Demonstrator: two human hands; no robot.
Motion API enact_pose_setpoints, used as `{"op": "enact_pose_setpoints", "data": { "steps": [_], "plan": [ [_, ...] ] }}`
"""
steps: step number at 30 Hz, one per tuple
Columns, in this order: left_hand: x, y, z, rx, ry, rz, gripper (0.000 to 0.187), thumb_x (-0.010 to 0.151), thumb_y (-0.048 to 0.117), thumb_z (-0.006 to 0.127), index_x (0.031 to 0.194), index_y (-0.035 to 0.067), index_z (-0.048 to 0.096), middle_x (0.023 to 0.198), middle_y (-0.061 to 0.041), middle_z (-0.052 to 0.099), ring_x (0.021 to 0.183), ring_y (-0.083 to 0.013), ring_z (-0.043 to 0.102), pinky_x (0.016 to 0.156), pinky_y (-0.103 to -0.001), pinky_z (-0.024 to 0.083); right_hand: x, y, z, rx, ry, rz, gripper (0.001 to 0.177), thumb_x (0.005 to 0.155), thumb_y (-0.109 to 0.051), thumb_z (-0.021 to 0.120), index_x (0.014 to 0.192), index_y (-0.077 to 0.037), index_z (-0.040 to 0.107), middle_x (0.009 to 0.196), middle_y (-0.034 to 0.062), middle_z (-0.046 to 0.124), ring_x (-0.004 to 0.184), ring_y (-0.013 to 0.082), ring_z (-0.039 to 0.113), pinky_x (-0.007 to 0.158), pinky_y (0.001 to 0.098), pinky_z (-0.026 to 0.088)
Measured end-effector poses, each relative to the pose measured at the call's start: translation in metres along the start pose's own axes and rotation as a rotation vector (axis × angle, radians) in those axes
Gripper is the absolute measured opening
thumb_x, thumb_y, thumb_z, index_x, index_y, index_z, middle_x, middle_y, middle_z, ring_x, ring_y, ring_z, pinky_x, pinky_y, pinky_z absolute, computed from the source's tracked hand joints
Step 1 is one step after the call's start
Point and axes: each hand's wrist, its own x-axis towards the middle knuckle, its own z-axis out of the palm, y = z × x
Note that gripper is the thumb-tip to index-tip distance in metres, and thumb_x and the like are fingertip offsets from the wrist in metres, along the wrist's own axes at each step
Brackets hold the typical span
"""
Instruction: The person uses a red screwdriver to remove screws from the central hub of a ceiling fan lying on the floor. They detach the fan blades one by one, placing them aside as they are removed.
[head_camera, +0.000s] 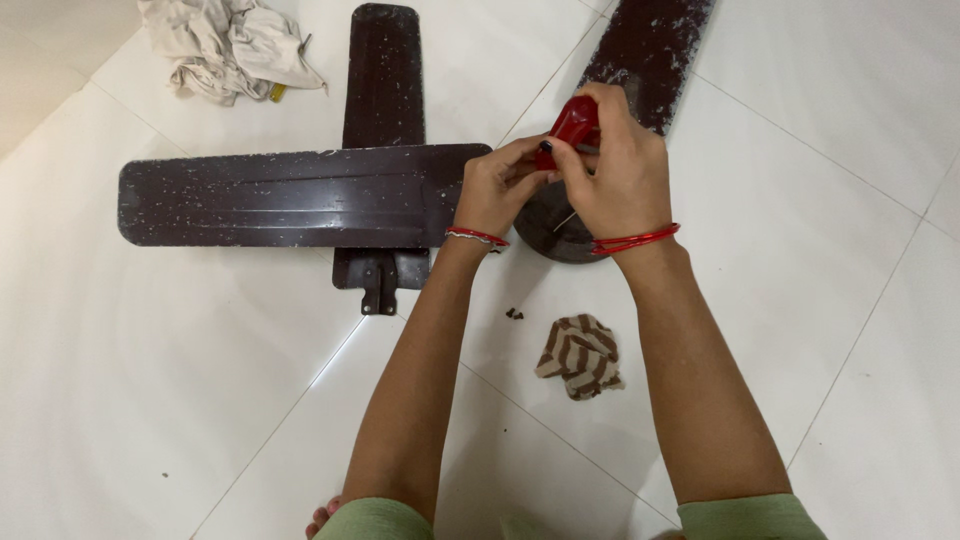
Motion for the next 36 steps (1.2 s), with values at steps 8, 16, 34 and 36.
{"op": "enact_pose_setpoints", "data": {
  "steps": [8, 16, 34, 36],
  "plan": [
    [0.001, 0.001, -0.004, 0.044, -0.034, -0.044, 0.037, 0.091, -0.003, 0.071, 0.127, 0.001, 0.069, 0.111, -0.012, 0.079, 0.102, -0.0178, 0.077, 0.091, -0.031, 0.065, -0.002, 0.006, 0.004, -0.081, 0.029, -0.014, 0.042, 0.098, -0.005, 0.08, 0.128, 0.002, 0.05, 0.109, 0.0211, 0.072, 0.096, 0.0303, 0.078, 0.074, 0.0308, 0.068],
    [0.001, 0.002, -0.006, 0.201, -0.032, 0.067, 0.028, 0.093, 0.002, 0.073, 0.121, 0.003, 0.073, 0.096, -0.009, 0.078, 0.078, -0.0126, 0.069, 0.069, -0.028, 0.057, -0.004, 0.008, 0.006, -0.086, 0.051, 0.025, 0.042, 0.098, -0.008, 0.082, 0.125, 0.003, 0.051, 0.107, 0.0198, 0.073, 0.098, 0.0296, 0.079, 0.074, 0.0305, 0.068],
    [0.0, 0.006, -0.008, 0.202, -0.098, 0.012, 0.031, 0.094, 0.003, 0.07, 0.126, 0.003, 0.071, 0.093, -0.009, 0.075, 0.072, -0.0109, 0.061, 0.065, -0.028, 0.052, -0.006, 0.005, 0.004, -0.092, 0.072, -0.015, 0.041, 0.1, -0.01, 0.083, 0.123, 0.002, 0.051, 0.104, 0.0179, 0.073, 0.094, 0.0269, 0.079, 0.073, 0.0289, 0.068],
    [0.0, 0.004, -0.011, 0.161, -0.108, 0.017, 0.032, 0.095, 0.001, 0.07, 0.127, 0.002, 0.069, 0.1, -0.009, 0.077, 0.082, -0.0114, 0.067, 0.073, -0.027, 0.056, -0.006, 0.004, 0.007, -0.105, 0.076, -0.016, 0.043, 0.1, -0.011, 0.083, 0.124, 0.002, 0.05, 0.104, 0.0182, 0.072, 0.093, 0.027, 0.079, 0.071, 0.0289, 0.068]
  ]
}}
